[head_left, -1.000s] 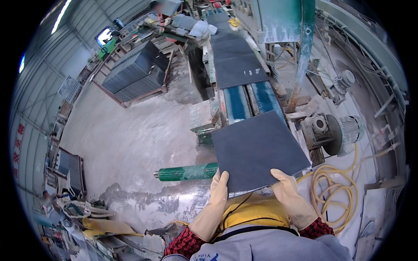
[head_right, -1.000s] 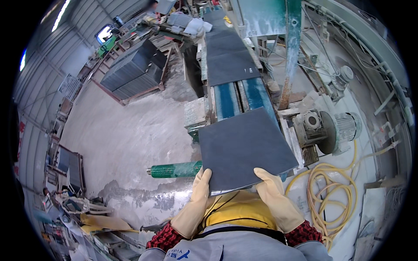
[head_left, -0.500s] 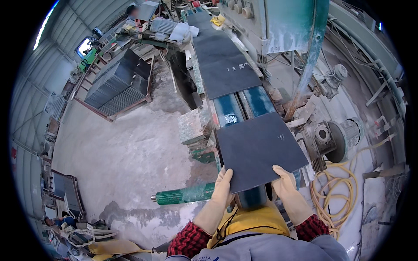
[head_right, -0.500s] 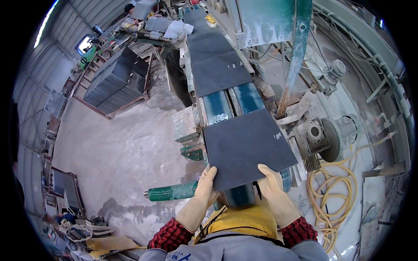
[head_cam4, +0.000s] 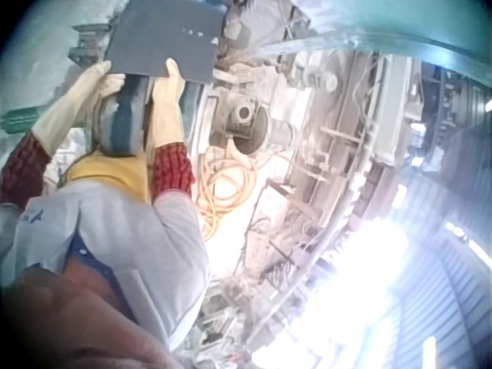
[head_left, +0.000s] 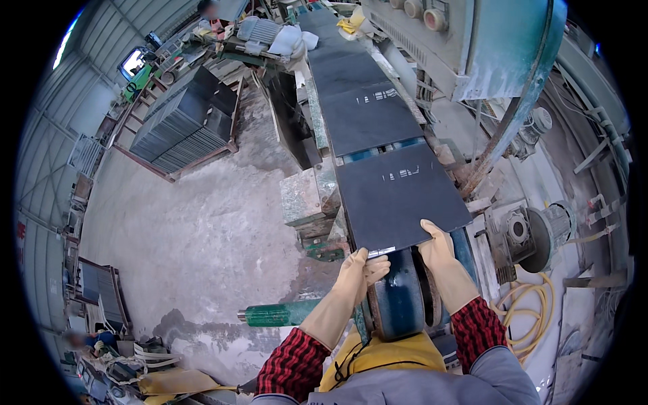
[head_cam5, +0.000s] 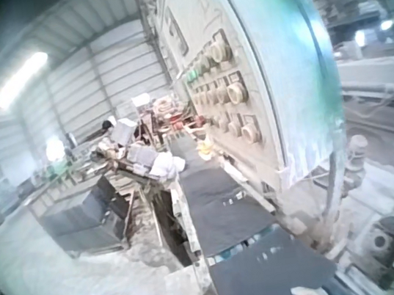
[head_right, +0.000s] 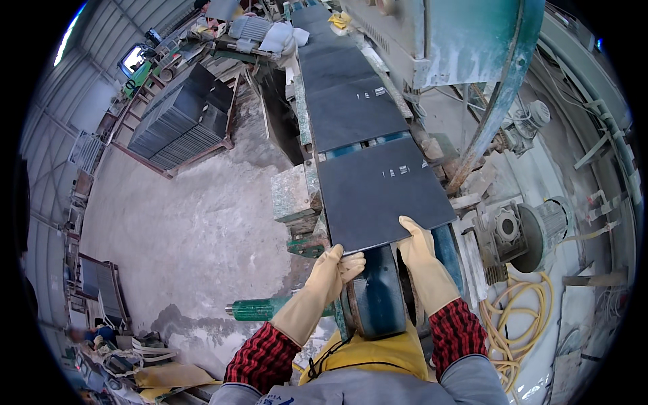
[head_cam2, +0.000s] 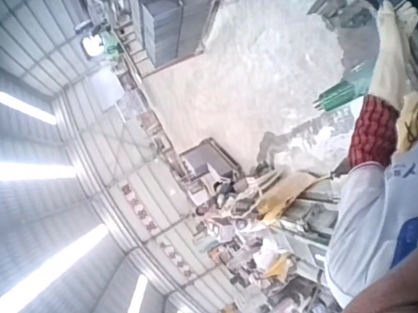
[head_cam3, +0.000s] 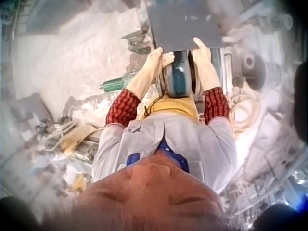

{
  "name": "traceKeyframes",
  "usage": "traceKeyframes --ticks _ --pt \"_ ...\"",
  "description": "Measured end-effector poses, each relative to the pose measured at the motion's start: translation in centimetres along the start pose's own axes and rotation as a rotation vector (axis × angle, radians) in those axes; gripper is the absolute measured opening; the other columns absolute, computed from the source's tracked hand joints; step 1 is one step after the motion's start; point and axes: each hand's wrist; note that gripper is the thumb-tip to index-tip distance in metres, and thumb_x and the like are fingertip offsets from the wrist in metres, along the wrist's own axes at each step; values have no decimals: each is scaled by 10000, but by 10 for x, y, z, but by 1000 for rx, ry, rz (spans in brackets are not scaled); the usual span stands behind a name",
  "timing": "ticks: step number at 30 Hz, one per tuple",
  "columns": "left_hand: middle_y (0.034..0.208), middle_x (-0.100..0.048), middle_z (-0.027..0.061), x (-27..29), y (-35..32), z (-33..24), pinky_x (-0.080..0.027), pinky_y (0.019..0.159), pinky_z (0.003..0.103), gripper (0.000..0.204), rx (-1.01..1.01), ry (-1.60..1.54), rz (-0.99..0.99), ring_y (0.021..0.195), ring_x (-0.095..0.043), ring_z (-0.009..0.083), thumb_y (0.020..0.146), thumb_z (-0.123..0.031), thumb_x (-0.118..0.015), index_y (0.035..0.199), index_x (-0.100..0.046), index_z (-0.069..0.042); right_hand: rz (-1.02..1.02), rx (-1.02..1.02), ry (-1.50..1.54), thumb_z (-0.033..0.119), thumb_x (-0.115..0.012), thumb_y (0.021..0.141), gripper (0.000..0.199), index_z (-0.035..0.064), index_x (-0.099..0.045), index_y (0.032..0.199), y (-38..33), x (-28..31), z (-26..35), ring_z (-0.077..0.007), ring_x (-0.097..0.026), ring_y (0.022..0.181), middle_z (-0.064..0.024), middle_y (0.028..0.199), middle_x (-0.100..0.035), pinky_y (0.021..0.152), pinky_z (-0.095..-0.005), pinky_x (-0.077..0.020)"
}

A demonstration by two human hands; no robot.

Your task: The person repeatedly picks up dark rectangular slabs from a nearby stack and places them onto a moving conveyor belt. The slabs travel along the belt toward other workers in the background. The person maintains a steady rhythm, handling one slab at a time throughout the clip.

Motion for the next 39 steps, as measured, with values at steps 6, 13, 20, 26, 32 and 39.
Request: traceKeyframes --ticks 6,13,20,26,32,39 --pt "1058 -691 189 -3 22 -18 -630 807 338 316 13 23 -82 869 -722 222 1067 -290 -437 1137 -543 0 -48 -8 60 -33 -679 845 195 -59 -657 1037 14 -25 -2 -283 -640 1054 -168 1085 -655 957 -367 -521" --pt "1041 -688 181 1 40 -21 -634 765 322 293 56 51 -54 841 -714 218 1083 -265 -387 1158 -533 -22 -28 -1 31 9 -612 895 245 -62 -616 1130 22 -23 -3 -333 -605 1142 -206 1210 -622 1045 -454 -460" --pt "1040 -686 189 9 51 -21 -641 767 335 289 20 34 -16 838 -721 229 1084 -259 -382 1147 -530 -19 -36 13 33 23 -608 899 303 -71 -590 1186 30 -26 -6 -337 -586 1171 -205 1236 -610 1064 -458 -440" --pt "1028 -685 196 11 59 -26 -646 746 322 268 17 35 -9 814 -721 225 1081 -250 -389 1143 -514 -21 -10 -21 50 30 -611 898 382 -56 -549 1265 37 -28 -6 -336 -571 1192 -197 1282 -585 1074 -464 -422" --pt "1010 -693 181 12 62 -25 -640 755 319 296 23 18 -29 810 -717 215 1082 -264 -397 1135 -526 -3 -25 -141 87 49 -612 919 395 -33 -523 1295 39 -30 -1 -333 -570 1195 -188 1287 -584 1068 -460 -427" --pt "1263 -590 222 -5 24 -29 -540 990 415 472 -52 -103 -15 1076 -649 269 1067 -273 -456 1428 -339 7 125 -405 -420 232 -591 992 364 -89 -603 1164 21 -27 39 -260 -666 1034 -233 1178 -654 920 -371 -556"
Point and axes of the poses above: each hand's wrist, its own y-axis towards the middle knuckle, its own x-axis out of the back of the hand, z = x × y
